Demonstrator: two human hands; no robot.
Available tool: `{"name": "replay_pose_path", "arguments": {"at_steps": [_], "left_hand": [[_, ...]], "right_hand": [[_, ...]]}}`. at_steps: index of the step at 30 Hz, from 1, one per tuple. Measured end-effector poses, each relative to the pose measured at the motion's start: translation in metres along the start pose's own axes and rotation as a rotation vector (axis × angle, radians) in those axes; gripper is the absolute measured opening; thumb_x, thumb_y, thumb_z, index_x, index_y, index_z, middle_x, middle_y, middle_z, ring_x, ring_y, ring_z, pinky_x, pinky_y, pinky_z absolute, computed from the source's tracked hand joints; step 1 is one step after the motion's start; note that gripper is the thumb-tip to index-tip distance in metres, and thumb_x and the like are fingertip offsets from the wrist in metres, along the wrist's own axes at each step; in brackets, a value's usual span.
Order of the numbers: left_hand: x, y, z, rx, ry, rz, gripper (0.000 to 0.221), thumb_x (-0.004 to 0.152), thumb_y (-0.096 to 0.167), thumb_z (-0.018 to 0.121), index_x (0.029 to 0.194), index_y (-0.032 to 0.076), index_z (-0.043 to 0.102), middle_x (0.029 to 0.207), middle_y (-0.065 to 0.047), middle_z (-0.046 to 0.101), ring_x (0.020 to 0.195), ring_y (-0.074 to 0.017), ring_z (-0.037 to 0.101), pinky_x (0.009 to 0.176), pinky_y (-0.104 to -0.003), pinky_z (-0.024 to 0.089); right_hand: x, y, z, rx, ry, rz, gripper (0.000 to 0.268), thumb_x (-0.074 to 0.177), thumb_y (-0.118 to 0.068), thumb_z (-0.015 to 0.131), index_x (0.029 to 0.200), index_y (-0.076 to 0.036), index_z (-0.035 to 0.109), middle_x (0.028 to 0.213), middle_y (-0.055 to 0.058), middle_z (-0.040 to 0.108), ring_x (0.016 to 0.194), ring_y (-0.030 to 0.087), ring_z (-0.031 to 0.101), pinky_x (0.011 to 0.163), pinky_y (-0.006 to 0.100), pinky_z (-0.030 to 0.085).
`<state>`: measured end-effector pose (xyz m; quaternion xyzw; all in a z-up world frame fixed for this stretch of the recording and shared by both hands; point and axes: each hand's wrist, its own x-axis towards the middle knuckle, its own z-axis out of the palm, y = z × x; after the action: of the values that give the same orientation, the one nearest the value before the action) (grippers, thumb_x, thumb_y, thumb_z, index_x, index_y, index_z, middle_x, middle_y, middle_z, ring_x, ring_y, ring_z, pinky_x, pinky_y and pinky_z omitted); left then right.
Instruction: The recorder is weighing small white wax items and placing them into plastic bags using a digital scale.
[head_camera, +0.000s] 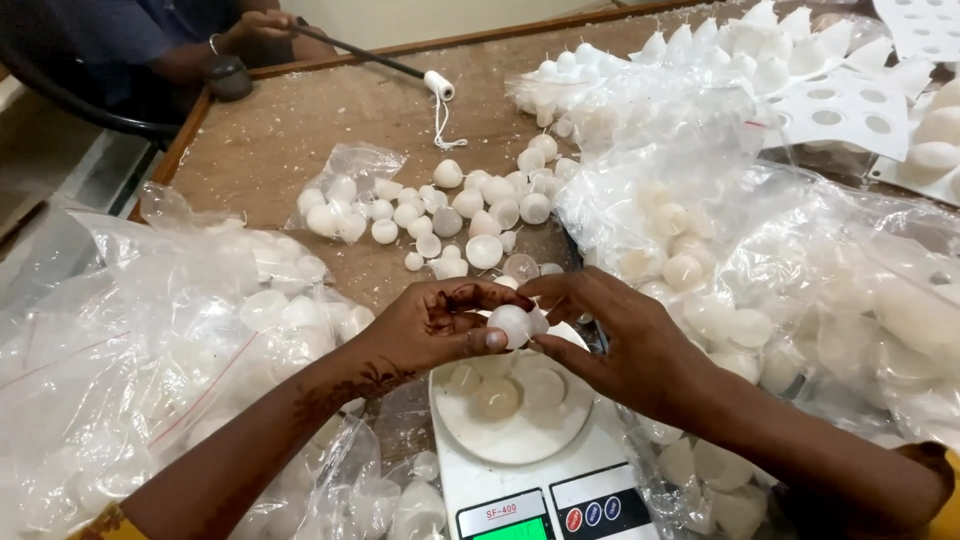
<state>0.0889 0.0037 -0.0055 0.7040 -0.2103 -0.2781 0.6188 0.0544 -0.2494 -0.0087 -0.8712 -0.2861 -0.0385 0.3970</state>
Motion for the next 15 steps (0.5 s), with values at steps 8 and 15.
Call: {"name": "replay_pose_path", "arguments": {"at_steps": [8, 15], "left_hand": [[0.001, 0.003, -0.007, 0.018, 0.055, 0.07, 0.051, 0.09, 0.019, 0.075, 0.137, 0.002, 0.064, 0.13, -0.014, 0.073, 0.117, -0.0178, 0.071, 0.1, -0.033, 0.057], [-0.003, 0.007, 0.002, 0.405, 0.189, 0.101, 0.046, 0.087, 0.02, 0.077, 0.13, 0.011, 0.066, 0.125, -0.007, 0.074, 0.102, -0.0161, 0.072, 0.093, -0.032, 0.06]], "right_hand": [[0.002, 0.008, -0.006, 0.011, 0.073, -0.097, 0.026, 0.088, -0.014, 0.075, 0.114, -0.009, 0.071, 0.105, 0.007, 0.075, 0.091, 0.016, 0.077, 0.075, 0.031, 0.065], [0.003, 0.022, 0.001, 0.023, 0.003, -0.064, 0.026, 0.086, -0.013, 0.076, 0.111, -0.01, 0.071, 0.104, 0.006, 0.075, 0.091, 0.016, 0.077, 0.077, 0.031, 0.063]]}}
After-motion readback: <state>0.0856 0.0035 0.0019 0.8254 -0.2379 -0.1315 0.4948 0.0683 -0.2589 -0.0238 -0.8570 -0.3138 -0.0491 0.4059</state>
